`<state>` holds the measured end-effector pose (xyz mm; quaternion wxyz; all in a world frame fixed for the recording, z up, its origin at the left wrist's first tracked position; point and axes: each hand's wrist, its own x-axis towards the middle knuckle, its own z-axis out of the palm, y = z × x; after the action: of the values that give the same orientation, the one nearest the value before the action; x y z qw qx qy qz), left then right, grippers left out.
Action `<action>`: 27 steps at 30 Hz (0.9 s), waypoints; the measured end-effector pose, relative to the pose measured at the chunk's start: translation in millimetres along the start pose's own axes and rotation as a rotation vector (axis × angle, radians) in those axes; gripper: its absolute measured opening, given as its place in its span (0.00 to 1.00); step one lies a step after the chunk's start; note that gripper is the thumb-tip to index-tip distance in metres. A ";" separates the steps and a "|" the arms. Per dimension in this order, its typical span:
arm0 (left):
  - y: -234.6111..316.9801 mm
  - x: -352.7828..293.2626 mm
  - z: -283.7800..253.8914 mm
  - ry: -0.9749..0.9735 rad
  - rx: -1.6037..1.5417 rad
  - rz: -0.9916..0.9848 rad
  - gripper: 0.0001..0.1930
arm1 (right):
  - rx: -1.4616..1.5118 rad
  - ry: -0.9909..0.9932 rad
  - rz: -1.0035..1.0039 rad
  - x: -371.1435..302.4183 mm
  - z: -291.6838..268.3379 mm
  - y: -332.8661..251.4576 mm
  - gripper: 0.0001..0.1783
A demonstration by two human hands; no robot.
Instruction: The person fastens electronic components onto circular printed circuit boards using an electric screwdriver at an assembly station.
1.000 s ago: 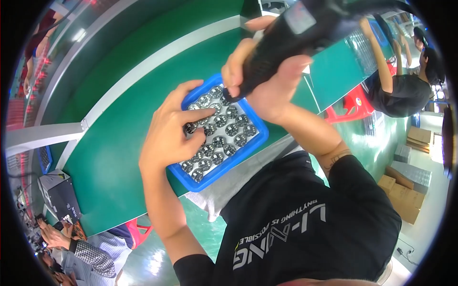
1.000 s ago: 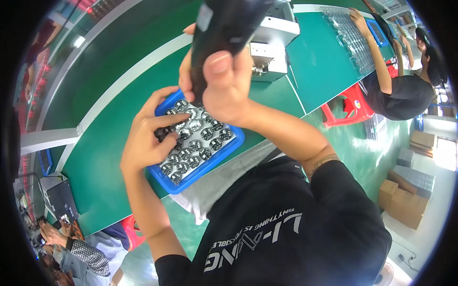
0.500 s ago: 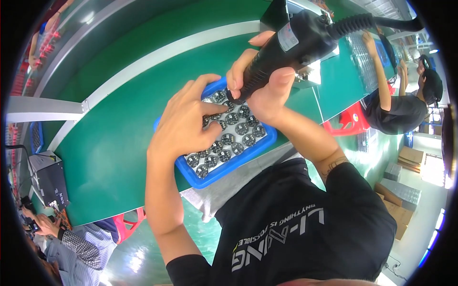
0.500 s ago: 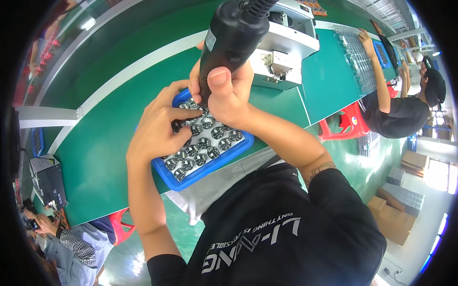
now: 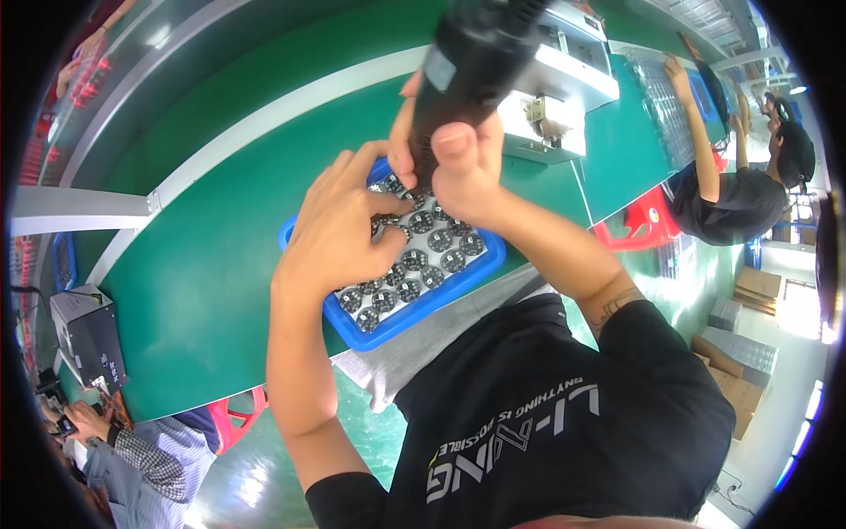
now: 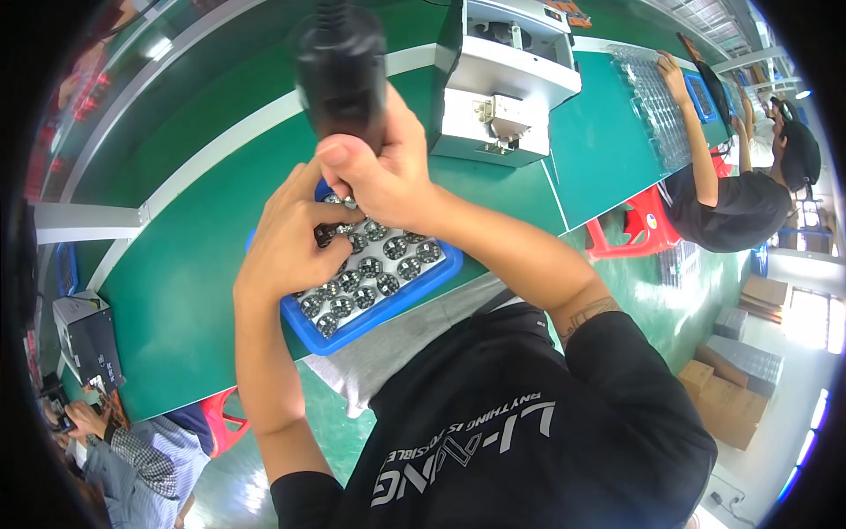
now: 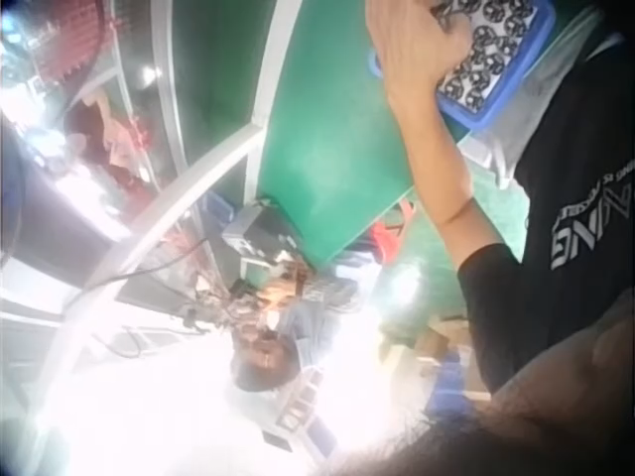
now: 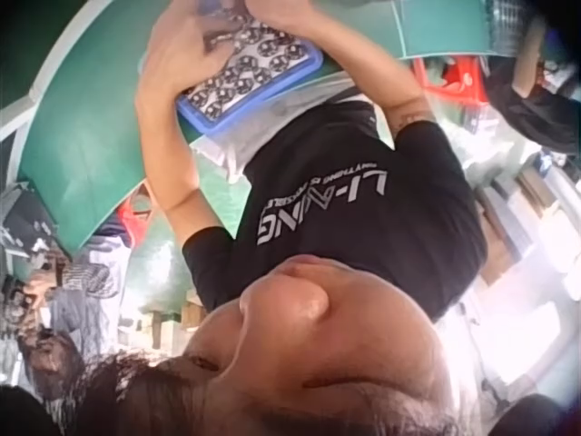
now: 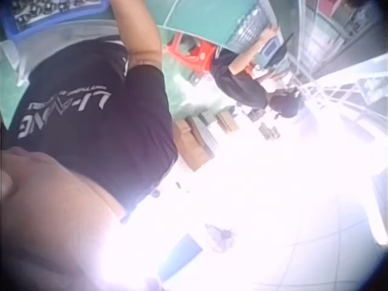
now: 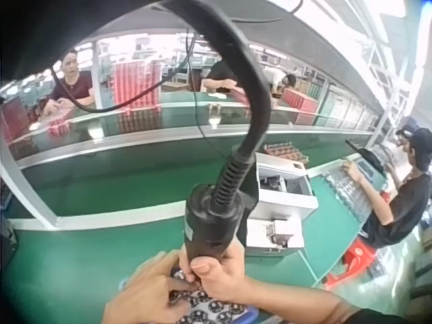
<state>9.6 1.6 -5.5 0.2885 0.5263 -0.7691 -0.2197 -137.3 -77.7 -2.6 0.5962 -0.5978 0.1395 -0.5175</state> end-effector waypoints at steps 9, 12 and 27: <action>11.0 6.2 2.7 -0.012 0.039 -0.056 0.15 | -0.003 -0.002 0.006 6.4 -14.3 0.7 0.44; 8.3 7.1 1.9 -0.006 0.031 -0.036 0.15 | 0.102 0.128 -0.057 10.1 -22.3 -19.2 0.34; 1.9 9.5 -3.5 -0.029 -0.063 -0.032 0.18 | -0.297 0.323 -0.307 27.1 -111.2 -78.7 0.37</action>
<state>8.0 -6.8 0.3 0.2902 0.5261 -0.7573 -0.2559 -248.5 -142.4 49.7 0.3863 -0.6027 0.2147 -0.6644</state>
